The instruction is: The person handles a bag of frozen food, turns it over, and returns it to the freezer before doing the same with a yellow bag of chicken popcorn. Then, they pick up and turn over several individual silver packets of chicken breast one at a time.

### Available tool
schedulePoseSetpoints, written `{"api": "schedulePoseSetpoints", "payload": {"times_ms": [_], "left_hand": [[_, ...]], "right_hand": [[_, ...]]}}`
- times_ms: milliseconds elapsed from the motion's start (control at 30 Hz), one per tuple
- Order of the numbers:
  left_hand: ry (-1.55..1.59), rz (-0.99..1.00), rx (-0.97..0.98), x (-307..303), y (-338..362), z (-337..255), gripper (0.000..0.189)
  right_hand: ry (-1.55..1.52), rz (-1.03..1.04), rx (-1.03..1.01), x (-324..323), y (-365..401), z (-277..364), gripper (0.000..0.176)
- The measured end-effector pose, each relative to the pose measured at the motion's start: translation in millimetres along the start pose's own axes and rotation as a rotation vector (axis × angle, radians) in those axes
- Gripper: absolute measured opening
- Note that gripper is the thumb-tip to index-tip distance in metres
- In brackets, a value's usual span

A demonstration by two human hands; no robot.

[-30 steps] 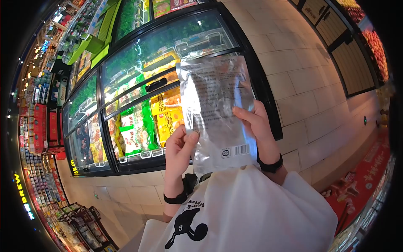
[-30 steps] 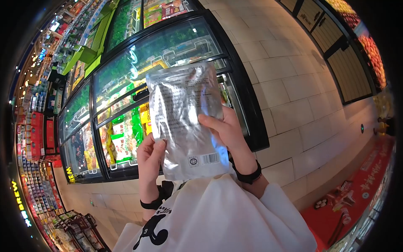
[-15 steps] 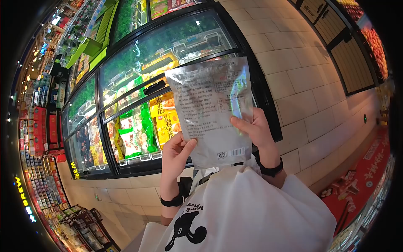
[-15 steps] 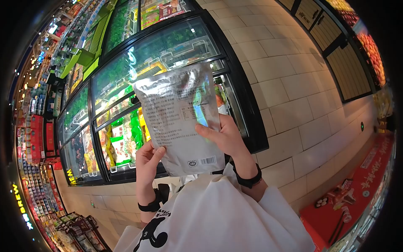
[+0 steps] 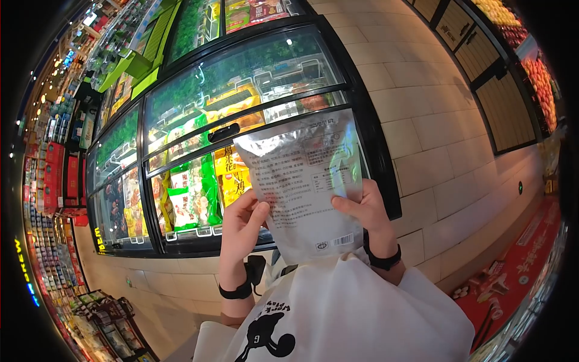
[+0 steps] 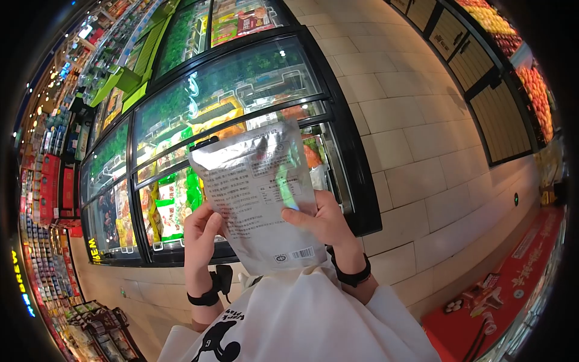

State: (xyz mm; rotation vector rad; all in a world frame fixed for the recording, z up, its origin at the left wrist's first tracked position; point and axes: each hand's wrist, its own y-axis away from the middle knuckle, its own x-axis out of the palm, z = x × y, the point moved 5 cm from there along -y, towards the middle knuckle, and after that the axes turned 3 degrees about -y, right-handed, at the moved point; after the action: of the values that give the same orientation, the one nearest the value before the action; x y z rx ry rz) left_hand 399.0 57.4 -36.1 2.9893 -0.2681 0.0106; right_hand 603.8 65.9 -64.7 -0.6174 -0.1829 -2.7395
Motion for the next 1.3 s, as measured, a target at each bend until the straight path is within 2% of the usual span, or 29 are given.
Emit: {"api": "schedulePoseSetpoints", "payload": {"times_ms": [100, 167, 267, 1300], "left_hand": [[0.010, 0.011, 0.020, -0.3, -1.1, -7.1, 0.021], [0.023, -0.045, 0.029, 1.9, -1.5, -8.7, 0.020], [0.008, -0.016, 0.017, 2.0, -2.8, -2.9, 0.018], [0.009, -0.064, 0.029, -2.8, 1.6, 1.0, 0.017]], "right_hand": [[-0.046, -0.046, -0.017, 6.9, -2.9, 5.9, 0.014], [0.002, -0.039, -0.045, 5.7, -1.1, 6.2, 0.015], [0.050, -0.006, -0.101, 5.6, -0.9, 4.8, 0.017], [0.092, 0.072, -0.083, 10.3, -1.1, 0.2, 0.025]]}}
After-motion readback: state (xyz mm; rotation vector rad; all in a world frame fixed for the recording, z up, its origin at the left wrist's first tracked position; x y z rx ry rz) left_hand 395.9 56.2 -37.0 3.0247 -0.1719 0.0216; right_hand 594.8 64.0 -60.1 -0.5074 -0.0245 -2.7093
